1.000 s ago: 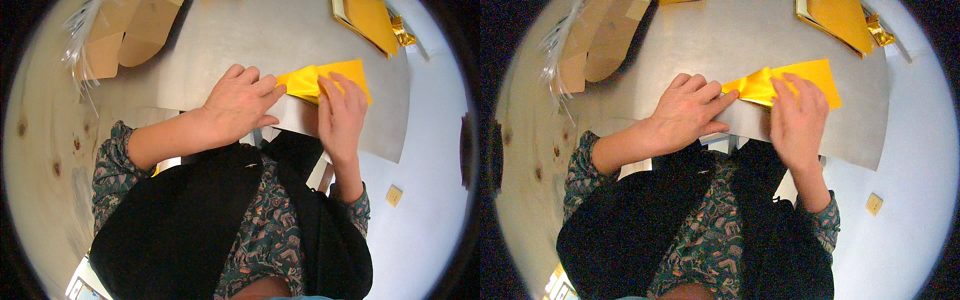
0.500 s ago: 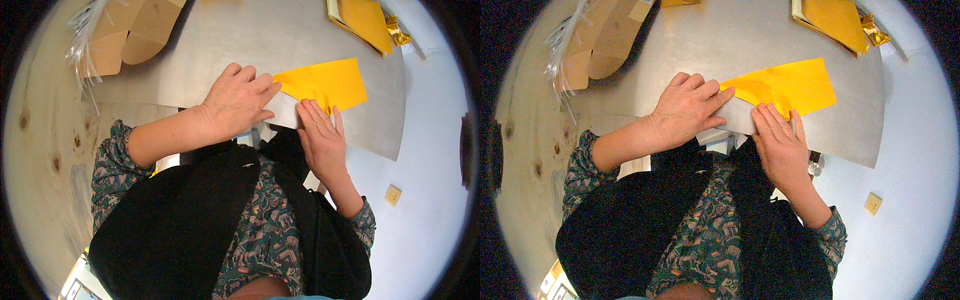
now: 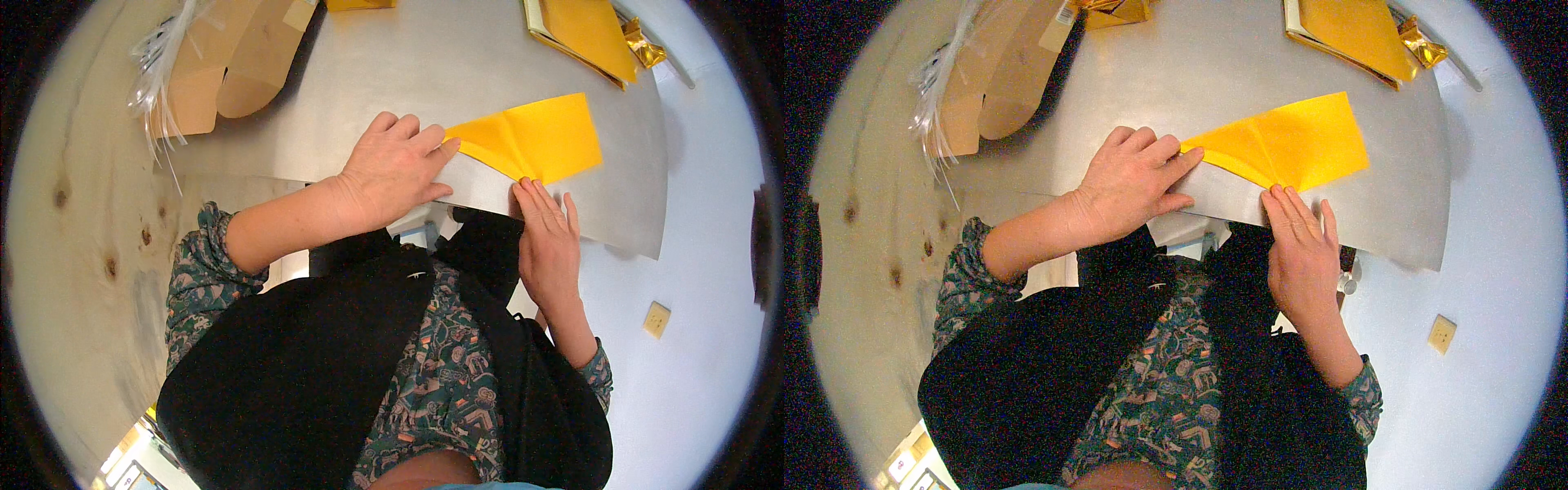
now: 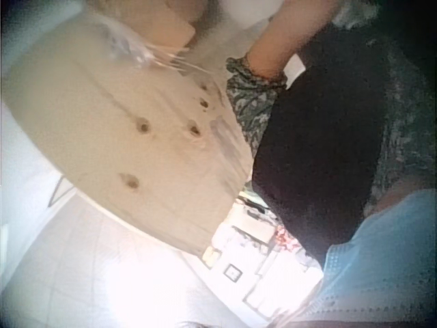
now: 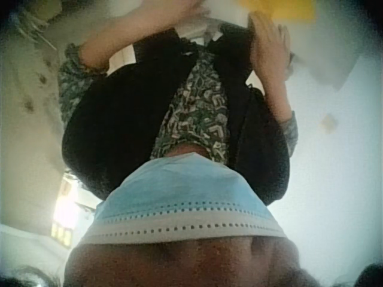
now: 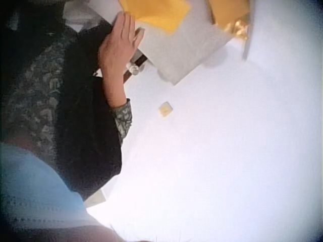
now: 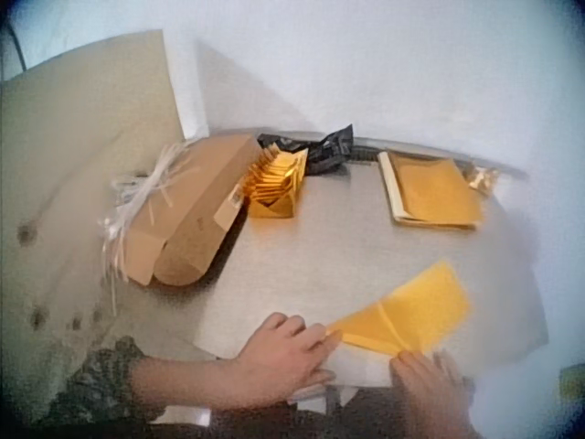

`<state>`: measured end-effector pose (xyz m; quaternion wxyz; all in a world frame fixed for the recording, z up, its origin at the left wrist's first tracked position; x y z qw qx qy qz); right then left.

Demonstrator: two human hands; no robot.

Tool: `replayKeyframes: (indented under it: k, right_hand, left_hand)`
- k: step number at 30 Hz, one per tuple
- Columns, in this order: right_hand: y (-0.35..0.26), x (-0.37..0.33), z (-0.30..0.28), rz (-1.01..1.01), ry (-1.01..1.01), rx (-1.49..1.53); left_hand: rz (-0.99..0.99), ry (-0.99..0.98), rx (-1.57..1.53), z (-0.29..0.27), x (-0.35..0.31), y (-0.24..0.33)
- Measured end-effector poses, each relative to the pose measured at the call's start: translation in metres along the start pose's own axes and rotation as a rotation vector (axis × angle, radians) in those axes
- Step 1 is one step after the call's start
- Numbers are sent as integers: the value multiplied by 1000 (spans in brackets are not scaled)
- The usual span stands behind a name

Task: The person folds a yellow metallic sheet into a small triangular packet, then repeats the process with additional sheets, stacking the finished packets on the table. The person handles the sheets by hand without tools.

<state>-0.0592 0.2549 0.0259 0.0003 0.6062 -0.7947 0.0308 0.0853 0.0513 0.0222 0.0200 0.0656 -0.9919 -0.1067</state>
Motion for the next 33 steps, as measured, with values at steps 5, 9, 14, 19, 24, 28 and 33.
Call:
replayKeyframes:
  k: [5,9,14,19,24,28,33]
  right_hand:
    - [4,-2,1,-16,112,13]
    - [0,2,3,-28,124,21]
    - [-1,2,2,-2,107,22]
    - [-3,2,2,-20,101,28]
    - [-4,3,1,-15,104,43]
    - [-4,2,0,-17,104,29]
    - [0,0,0,-5,98,56]
  left_hand:
    - [38,163,33,-11,0,8]
    - [91,310,-58,-8,2,28]
    - [168,275,-296,20,26,63]
    - [136,258,-269,35,13,49]
    - [92,257,-159,30,-9,12]
    - [125,238,-171,26,-20,-4]
    - [68,187,-173,17,-22,-9]
Point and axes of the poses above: each hand's wrist, its own x-axis towards the middle knuckle, its own z-axis out of the palm, y = z × x, the point moved 2 cm from there along x, towards the middle knuckle, and after that the axes turned 8 degrees about -x, right-handed, at the moved point
